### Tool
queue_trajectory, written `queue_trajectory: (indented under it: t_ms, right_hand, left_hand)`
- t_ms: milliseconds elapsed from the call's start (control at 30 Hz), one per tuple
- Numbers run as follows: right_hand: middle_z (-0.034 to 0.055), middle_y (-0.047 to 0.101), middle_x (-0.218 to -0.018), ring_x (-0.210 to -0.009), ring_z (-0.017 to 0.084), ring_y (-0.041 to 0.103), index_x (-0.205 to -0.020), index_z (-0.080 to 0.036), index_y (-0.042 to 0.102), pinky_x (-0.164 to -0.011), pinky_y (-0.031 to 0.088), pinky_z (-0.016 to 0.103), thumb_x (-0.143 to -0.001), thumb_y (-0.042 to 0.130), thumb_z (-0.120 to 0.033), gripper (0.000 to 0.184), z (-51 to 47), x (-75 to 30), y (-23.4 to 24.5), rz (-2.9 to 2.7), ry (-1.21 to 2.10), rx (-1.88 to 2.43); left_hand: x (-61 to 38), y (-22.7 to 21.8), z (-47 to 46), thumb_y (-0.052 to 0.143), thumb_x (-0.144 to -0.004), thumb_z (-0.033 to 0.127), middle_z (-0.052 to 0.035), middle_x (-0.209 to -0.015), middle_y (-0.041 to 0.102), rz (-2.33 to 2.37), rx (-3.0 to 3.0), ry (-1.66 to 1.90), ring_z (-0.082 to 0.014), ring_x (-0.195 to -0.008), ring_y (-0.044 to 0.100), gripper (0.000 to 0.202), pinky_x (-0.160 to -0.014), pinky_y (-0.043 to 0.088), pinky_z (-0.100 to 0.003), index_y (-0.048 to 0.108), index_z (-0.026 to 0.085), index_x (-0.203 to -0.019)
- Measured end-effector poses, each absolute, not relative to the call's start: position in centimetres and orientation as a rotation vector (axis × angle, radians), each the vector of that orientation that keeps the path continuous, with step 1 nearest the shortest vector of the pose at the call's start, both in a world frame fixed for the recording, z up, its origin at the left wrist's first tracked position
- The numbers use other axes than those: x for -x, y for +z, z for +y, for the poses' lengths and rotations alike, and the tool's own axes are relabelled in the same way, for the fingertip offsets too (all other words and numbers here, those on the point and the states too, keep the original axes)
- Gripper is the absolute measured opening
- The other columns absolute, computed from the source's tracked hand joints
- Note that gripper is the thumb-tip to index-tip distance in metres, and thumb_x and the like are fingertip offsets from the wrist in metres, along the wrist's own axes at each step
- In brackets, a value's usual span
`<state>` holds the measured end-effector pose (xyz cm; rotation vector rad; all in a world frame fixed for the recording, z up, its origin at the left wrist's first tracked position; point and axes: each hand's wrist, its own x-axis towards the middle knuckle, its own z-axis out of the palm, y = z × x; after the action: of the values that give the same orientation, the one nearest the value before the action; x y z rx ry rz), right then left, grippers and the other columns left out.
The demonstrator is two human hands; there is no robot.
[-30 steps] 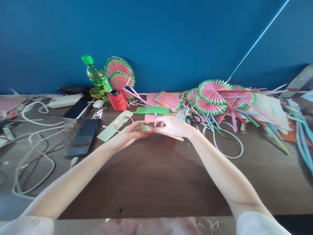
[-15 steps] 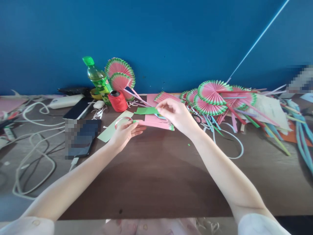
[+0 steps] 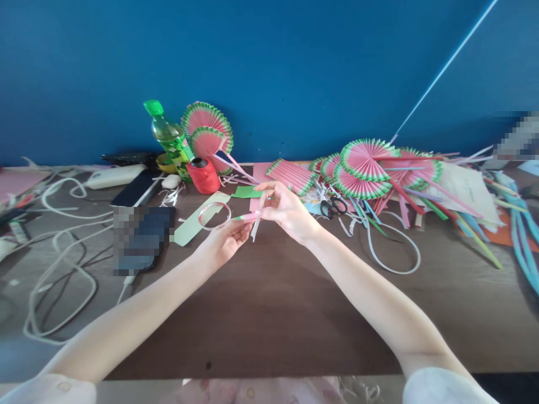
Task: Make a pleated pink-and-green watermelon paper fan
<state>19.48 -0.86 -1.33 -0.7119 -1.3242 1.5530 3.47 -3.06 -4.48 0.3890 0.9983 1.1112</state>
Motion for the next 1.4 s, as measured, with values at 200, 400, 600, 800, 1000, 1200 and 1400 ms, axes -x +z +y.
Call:
queue_trajectory:
  t_ms: [200, 400, 600, 800, 1000, 1200, 1400]
  right_hand:
    - [-0.0037, 0.046, -0.074, -0.070, 0.011, 0.051, -0.095, -0.021, 0.054, -0.060, 0.050, 0.027, -0.065, 0.067, -0.012, 0.034, -0.5, -19.9, -1.7, -1.411, 1.524, 0.750]
    - [-0.0028, 0.049, -0.077, -0.072, 0.011, 0.052, -0.102, -0.023, 0.053, -0.063, 0.049, 0.028, -0.066, 0.067, -0.014, 0.039, -1.1, -19.7, -1.3, -1.509, 1.498, 0.709]
    - [-0.0023, 0.050, -0.082, -0.075, 0.011, 0.052, -0.096, -0.021, 0.054, -0.070, 0.046, 0.029, -0.061, 0.068, -0.011, 0.039, -1.1, -19.3, -1.9, -1.561, 1.323, 0.882]
    - [-0.0032, 0.050, -0.075, -0.074, 0.012, 0.053, -0.097, -0.020, 0.053, -0.071, 0.047, 0.031, -0.061, 0.067, -0.012, 0.040, -0.7, -19.4, -2.5, -1.557, 1.399, 0.930]
    - [-0.0024, 0.050, -0.080, -0.075, 0.011, 0.052, -0.100, -0.021, 0.053, -0.071, 0.046, 0.029, -0.063, 0.067, -0.010, 0.041, -1.0, -19.8, -1.6, -1.577, 1.425, 0.864]
    - [-0.0026, 0.049, -0.077, -0.074, 0.011, 0.051, -0.103, -0.022, 0.053, -0.068, 0.045, 0.028, -0.066, 0.063, -0.008, 0.041, -1.4, -19.6, -1.6, -1.672, 1.437, 0.787]
    - [-0.0015, 0.051, -0.077, -0.078, 0.013, 0.052, -0.101, -0.022, 0.053, -0.069, 0.045, 0.028, -0.066, 0.063, -0.009, 0.038, -1.1, -19.6, -2.2, -1.674, 1.389, 0.820]
  left_hand:
    - [-3.9, -4.4, -4.0, 0.049, -0.069, -0.007, -0.0106, -0.076, 0.068, 0.927, -0.436, 0.867, -0.0123, -0.071, 0.066, 0.019, -0.070, 0.051, -0.021, 0.060, 0.008, -0.072]
    - [-4.1, -4.8, -4.6, 0.054, -0.068, -0.007, -0.0110, -0.086, 0.069, 0.922, -0.444, 0.868, -0.0193, -0.082, 0.068, 0.021, -0.083, 0.051, -0.032, 0.056, 0.010, -0.080]
    - [-4.4, -4.4, -5.1, 0.058, -0.067, -0.006, -0.0095, -0.087, 0.068, 0.891, -0.499, 0.830, -0.0203, -0.089, 0.066, 0.025, -0.092, 0.047, -0.037, 0.062, 0.008, -0.087]
    - [-4.6, -3.5, -5.5, 0.056, -0.066, -0.009, -0.0066, -0.085, 0.066, 0.893, -0.489, 0.814, -0.0209, -0.089, 0.066, 0.026, -0.093, 0.047, -0.038, 0.062, 0.008, -0.084]
    - [-4.4, -4.3, -5.3, 0.057, -0.067, -0.008, -0.0083, -0.083, 0.068, 0.898, -0.515, 0.844, -0.0200, -0.086, 0.067, 0.026, -0.094, 0.046, -0.037, 0.060, 0.008, -0.087]
    - [-4.5, -4.1, -5.5, 0.057, -0.066, -0.007, -0.0081, -0.082, 0.067, 0.864, -0.571, 0.873, -0.0218, -0.090, 0.066, 0.025, -0.094, 0.045, -0.039, 0.060, 0.008, -0.085]
    - [-4.6, -3.1, -5.9, 0.057, -0.067, -0.008, -0.0095, -0.091, 0.068, 0.847, -0.571, 0.877, -0.0214, -0.090, 0.066, 0.032, -0.097, 0.042, -0.041, 0.056, 0.010, -0.093]
